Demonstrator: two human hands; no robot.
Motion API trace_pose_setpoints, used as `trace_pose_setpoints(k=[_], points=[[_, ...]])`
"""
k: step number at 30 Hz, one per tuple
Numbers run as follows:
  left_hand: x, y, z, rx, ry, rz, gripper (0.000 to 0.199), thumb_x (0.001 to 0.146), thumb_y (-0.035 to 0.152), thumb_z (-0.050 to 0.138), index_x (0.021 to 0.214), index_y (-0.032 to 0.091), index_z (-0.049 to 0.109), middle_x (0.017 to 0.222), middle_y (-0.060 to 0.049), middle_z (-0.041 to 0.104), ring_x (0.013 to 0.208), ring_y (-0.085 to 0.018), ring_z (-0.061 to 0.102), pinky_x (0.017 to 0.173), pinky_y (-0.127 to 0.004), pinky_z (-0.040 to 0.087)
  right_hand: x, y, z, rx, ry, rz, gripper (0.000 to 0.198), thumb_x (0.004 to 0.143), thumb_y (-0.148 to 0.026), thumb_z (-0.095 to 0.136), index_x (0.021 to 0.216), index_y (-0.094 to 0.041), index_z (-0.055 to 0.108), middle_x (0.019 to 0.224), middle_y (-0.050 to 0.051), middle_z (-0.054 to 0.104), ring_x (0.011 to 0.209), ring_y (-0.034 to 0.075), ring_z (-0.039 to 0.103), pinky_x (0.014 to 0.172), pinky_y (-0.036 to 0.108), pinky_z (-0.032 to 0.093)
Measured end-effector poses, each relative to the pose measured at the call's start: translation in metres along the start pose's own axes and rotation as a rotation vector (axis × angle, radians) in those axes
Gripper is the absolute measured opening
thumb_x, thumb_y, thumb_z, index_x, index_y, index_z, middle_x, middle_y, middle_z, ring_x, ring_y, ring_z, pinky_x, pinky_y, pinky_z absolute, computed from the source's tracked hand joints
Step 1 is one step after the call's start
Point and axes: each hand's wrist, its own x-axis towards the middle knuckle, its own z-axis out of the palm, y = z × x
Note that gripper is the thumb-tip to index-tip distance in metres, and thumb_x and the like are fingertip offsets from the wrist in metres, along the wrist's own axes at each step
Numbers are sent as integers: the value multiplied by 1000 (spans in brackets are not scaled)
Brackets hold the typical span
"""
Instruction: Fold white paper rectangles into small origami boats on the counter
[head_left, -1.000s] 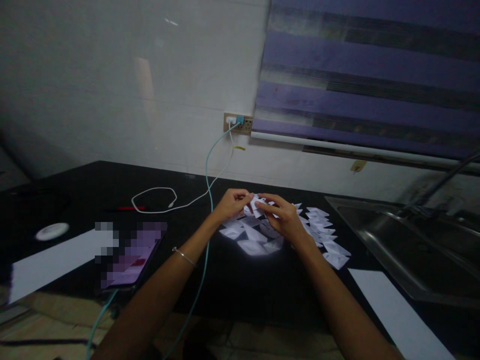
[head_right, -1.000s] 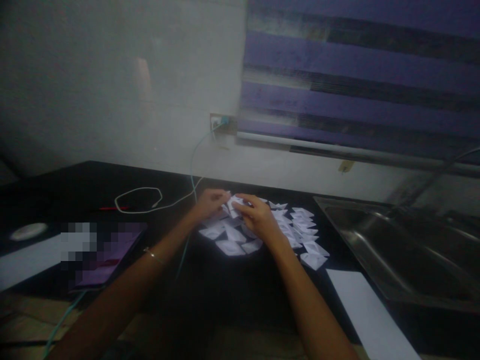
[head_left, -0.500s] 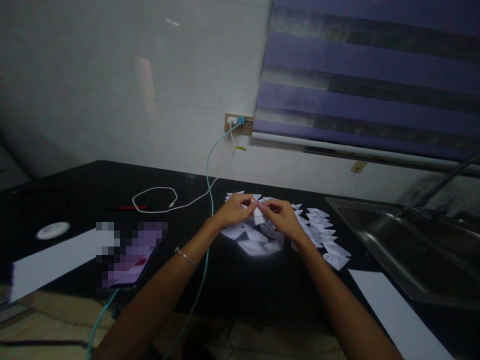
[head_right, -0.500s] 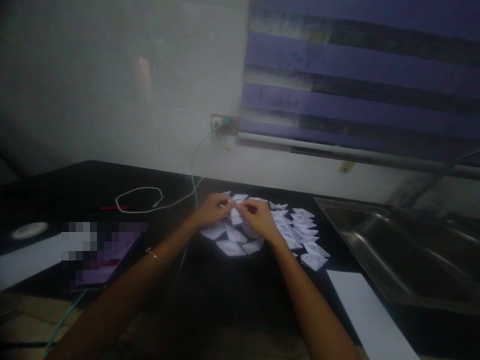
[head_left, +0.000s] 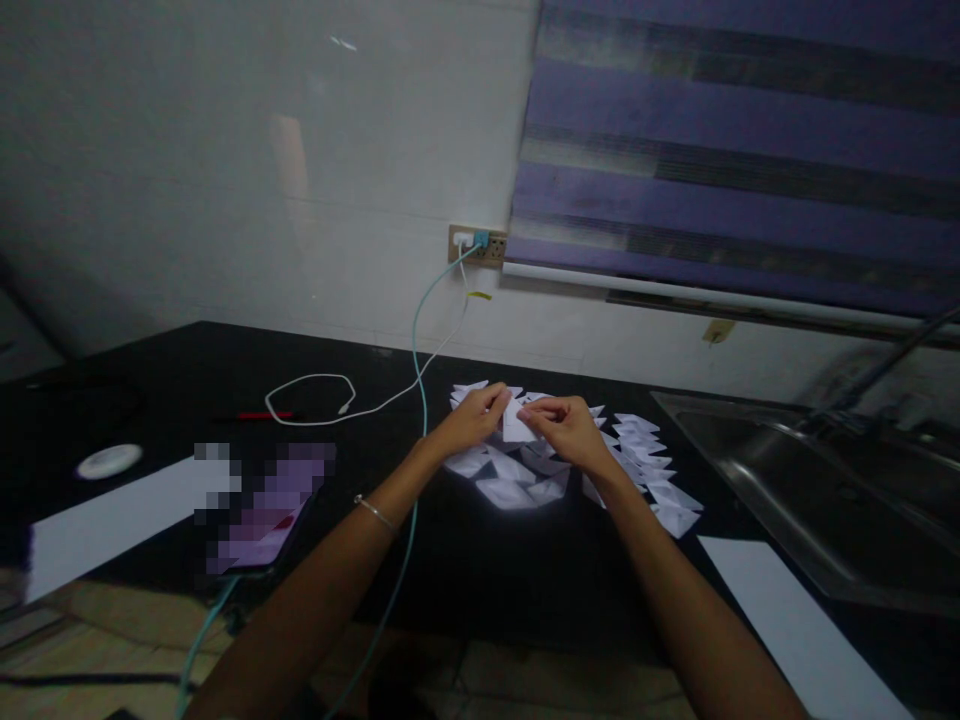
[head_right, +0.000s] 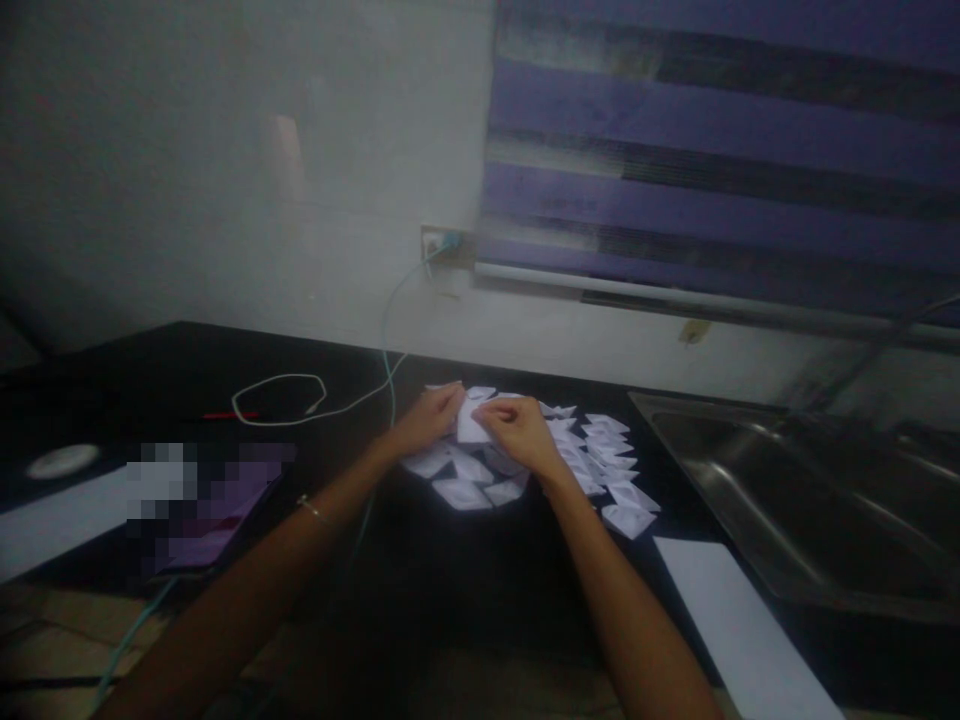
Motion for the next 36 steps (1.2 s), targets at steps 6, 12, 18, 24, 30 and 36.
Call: trace_pose_setpoints(k=[6, 12, 18, 24, 30, 36], points=[[-2, -11, 2, 64, -173, -88, 49, 100, 49, 30, 71, 17, 53, 55, 0, 54, 55, -14, 52, 56, -28, 37, -1, 5, 9, 16, 87, 4, 37, 78, -48, 69, 81, -12, 78, 70, 8, 71, 59, 15, 57, 50, 25, 38], [-1, -12, -3, 139, -211, -30, 46, 102, 42, 27, 73, 18, 54, 58, -1, 55, 58, -15, 53, 62, -30, 39, -1, 5, 14, 3, 104, 49, 39, 75, -49, 71, 78, -10, 77, 67, 8, 71, 57, 16, 58, 50, 24, 38], [-2, -6, -6, 176, -198, 8, 47, 102, 42, 27, 74, 18, 56, 64, -3, 60, 62, -16, 54, 65, -31, 39, -2, 4, 16, 54, 125, 78, 41, 73, -51, 73, 78, -10, 76, 67, 8, 70, 56, 15, 57, 48, 24, 37], [-2, -11, -3, 280, -61, 21, 41, 99, 41, 36, 77, 17, 60, 68, -3, 61, 60, -14, 50, 58, -29, 32, -2, 3, 17, 103, 144, 98, 41, 73, -50, 74, 81, -11, 76, 66, 7, 69, 55, 14, 55, 49, 24, 36], [-2, -12, -1, 277, -16, 20, 37, 99, 37, 37, 75, 18, 59, 65, -1, 58, 58, -12, 48, 58, -29, 30, -2, 5, 18, 96, 150, 86, 41, 75, -52, 73, 80, -12, 75, 64, 5, 66, 54, 13, 51, 50, 24, 35], [-2, -12, 0, 279, 0, 39, 36, 100, 34, 33, 73, 19, 53, 69, -2, 59, 63, -14, 51, 61, -30, 32, 0, 15, 17, 86, 50, 60, 43, 83, -55, 62, 76, -14, 71, 62, 1, 57, 55, 12, 45, 50, 24, 30]])
